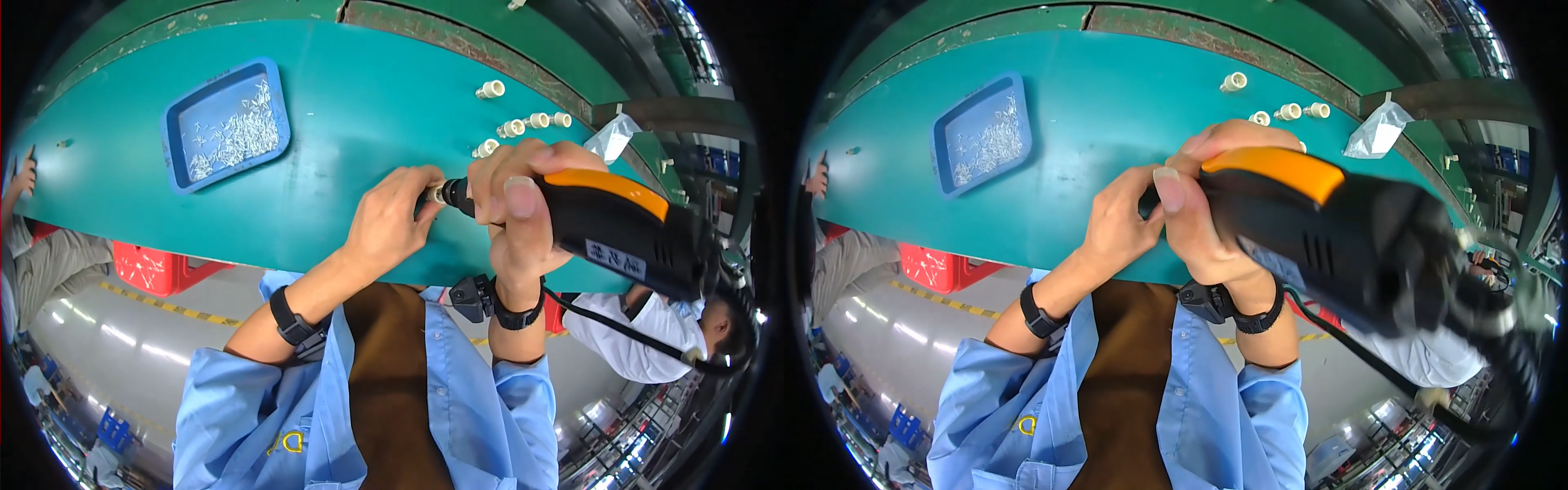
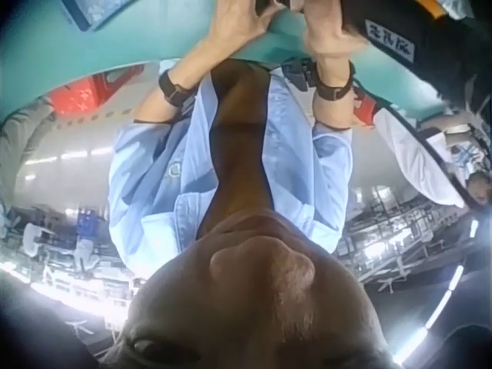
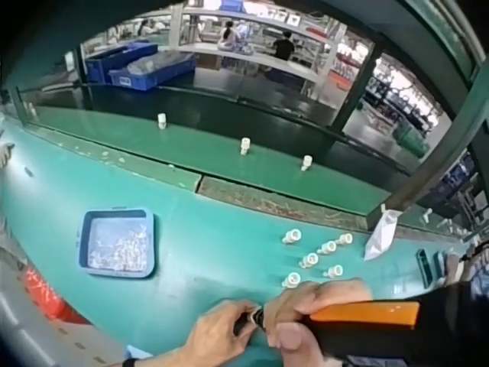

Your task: Fasten screws into small cylindrical components using an electric screwdriver on an assembly line.

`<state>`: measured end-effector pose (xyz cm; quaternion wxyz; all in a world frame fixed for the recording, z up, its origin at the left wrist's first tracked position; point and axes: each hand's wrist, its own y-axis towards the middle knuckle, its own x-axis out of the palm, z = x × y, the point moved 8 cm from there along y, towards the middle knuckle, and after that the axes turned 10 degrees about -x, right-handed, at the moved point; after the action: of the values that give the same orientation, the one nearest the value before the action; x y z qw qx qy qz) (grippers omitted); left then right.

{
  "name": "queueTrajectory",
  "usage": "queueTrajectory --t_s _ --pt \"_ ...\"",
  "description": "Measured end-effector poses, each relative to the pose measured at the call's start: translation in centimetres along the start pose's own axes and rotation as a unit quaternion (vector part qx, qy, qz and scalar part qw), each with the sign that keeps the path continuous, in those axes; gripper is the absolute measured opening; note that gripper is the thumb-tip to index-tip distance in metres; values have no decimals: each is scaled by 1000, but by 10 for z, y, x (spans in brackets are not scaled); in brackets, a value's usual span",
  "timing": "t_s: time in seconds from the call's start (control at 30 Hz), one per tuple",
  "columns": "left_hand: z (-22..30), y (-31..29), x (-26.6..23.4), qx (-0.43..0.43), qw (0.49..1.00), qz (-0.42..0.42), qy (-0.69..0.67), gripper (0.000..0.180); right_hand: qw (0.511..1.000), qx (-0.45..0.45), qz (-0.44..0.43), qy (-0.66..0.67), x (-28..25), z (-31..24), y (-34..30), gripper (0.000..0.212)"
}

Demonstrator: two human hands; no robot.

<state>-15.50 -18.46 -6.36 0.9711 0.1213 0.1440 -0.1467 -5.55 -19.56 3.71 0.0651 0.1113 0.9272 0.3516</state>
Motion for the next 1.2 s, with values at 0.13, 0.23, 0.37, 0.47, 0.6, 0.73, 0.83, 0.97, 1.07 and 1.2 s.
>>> queueTrajectory --t_s 0.13,0.23,0.37,0.47,0.6,0.73,0.83,0.97,1.07,1.2 --pt "-6 1 4 -5 1000 -13 6 31 985 -70 34 155 -17 -45 16 32" --pt "-5 1 9 -11 999 -29 12 33 964 -136 75 216 -54 -95 32 36" --pt "25 11 -19 26 998 -33 42 31 970 -156 69 171 -98 -102 12 38" --pt "45 73 -51 56 991 -13 121 26 987 -104 107 58 -124 -84 -8 37" --pt "12 209 -66 -33 974 30 222 25 975 -47 214 35 -148 -61 -24 38" --pt "-53 285 -55 -87 938 36 335 31 977 -65 204 -16 -147 -56 -28 33" --pt "-37 290 -41 65 900 141 408 34 977 -55 205 -24 -155 -55 -34 34" --pt "0 293 4 170 911 129 354 39 970 -36 238 -11 -170 -51 -42 36" --pt "-8 309 34 134 942 72 299 39 966 -23 255 18 -169 -43 -46 36" --pt "-39 328 53 36 960 25 278 30 965 -22 253 58 -164 -36 -48 34"
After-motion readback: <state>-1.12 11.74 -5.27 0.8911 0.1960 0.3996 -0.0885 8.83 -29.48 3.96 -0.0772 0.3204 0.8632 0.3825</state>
